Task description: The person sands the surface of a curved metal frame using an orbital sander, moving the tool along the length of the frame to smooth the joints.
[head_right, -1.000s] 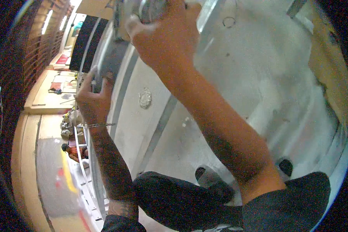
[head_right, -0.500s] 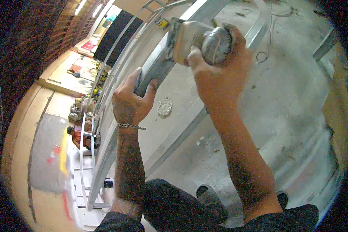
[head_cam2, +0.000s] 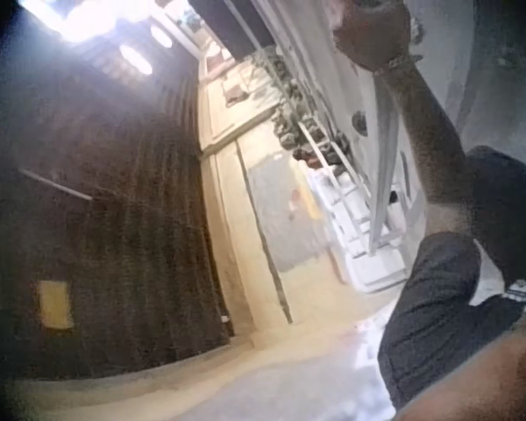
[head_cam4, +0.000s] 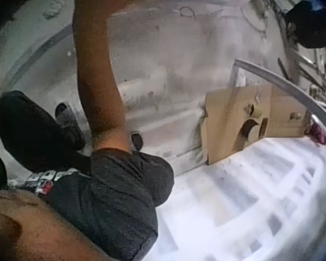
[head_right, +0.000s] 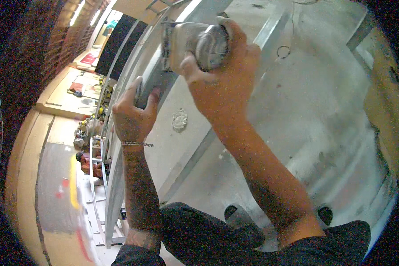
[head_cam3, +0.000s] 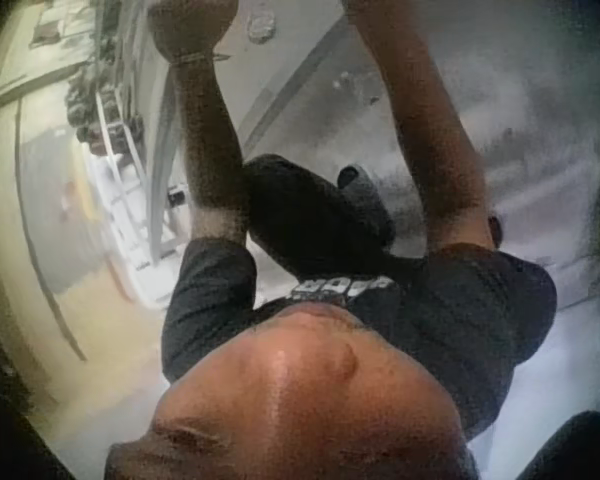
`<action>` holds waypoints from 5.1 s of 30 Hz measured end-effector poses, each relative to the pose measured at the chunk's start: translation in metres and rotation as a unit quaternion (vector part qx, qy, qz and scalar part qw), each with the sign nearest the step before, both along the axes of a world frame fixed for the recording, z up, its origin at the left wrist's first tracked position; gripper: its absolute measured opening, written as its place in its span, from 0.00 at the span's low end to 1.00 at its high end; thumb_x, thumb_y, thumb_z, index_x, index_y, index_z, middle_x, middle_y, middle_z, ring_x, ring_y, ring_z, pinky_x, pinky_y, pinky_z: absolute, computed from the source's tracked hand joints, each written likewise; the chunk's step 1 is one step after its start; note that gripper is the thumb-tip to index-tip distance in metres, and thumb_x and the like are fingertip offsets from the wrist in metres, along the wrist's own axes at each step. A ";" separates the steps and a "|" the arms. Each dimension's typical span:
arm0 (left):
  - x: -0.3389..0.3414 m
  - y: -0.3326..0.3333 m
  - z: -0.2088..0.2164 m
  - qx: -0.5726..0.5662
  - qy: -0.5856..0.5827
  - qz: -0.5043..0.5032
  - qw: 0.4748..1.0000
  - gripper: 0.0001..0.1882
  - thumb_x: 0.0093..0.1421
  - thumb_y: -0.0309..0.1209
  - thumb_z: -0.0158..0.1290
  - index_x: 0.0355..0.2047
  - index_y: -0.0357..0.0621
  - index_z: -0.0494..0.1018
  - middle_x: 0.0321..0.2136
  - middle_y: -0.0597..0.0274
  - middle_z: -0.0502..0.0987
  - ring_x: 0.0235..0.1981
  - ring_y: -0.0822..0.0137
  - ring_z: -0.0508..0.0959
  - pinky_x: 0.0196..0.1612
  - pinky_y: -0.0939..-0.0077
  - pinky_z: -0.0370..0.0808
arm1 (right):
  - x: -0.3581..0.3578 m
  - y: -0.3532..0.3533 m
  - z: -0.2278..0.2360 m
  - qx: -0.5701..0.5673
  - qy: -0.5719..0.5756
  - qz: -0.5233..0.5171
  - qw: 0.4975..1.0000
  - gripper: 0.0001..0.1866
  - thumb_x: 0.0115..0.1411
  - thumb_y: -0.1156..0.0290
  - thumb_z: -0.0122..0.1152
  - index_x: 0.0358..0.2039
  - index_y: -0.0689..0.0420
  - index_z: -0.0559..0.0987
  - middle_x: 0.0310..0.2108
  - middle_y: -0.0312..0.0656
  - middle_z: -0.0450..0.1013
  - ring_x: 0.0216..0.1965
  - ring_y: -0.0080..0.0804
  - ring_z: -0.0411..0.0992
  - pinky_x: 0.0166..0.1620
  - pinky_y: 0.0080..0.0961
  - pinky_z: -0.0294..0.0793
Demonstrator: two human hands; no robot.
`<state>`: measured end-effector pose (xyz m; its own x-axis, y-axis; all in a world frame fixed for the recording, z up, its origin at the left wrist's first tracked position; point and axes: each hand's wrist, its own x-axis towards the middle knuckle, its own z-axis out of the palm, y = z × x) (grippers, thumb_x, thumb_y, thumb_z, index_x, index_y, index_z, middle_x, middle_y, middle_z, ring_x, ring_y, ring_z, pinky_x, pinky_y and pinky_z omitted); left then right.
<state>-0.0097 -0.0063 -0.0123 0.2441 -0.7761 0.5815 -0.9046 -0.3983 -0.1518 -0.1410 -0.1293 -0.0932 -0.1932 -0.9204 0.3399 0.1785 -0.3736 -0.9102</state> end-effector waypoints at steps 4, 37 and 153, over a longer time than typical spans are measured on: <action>0.001 0.000 0.000 0.003 -0.012 -0.006 1.000 0.28 0.54 0.40 0.67 0.50 0.34 0.80 0.41 0.42 0.84 0.39 0.47 0.86 0.43 0.58 0.83 | -0.002 -0.008 0.008 0.011 -0.004 -0.010 1.000 0.37 0.50 0.66 0.74 0.61 0.56 0.71 0.51 0.52 0.70 0.51 0.45 0.73 0.58 0.38 0.73; 0.004 -0.004 0.000 -0.006 -0.021 -0.012 1.000 0.28 0.54 0.42 0.67 0.49 0.34 0.81 0.39 0.40 0.84 0.38 0.46 0.87 0.42 0.57 0.83 | -0.013 -0.018 0.021 -0.041 -0.032 -0.004 0.999 0.35 0.48 0.75 0.70 0.59 0.60 0.70 0.47 0.58 0.70 0.51 0.57 0.72 0.57 0.46 0.71; 0.001 -0.007 -0.006 0.016 -0.036 0.028 0.999 0.28 0.57 0.42 0.67 0.52 0.35 0.79 0.40 0.38 0.84 0.40 0.42 0.86 0.44 0.54 0.82 | -0.028 -0.105 0.003 0.117 -0.002 0.010 0.993 0.36 0.52 0.64 0.69 0.62 0.57 0.70 0.46 0.63 0.72 0.47 0.62 0.76 0.54 0.48 0.75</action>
<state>-0.0090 -0.0134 -0.0182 0.2467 -0.7812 0.5735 -0.8671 -0.4421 -0.2293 -0.1690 -0.2343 -0.0900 -0.1754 -0.9778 0.1150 0.1876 -0.1479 -0.9710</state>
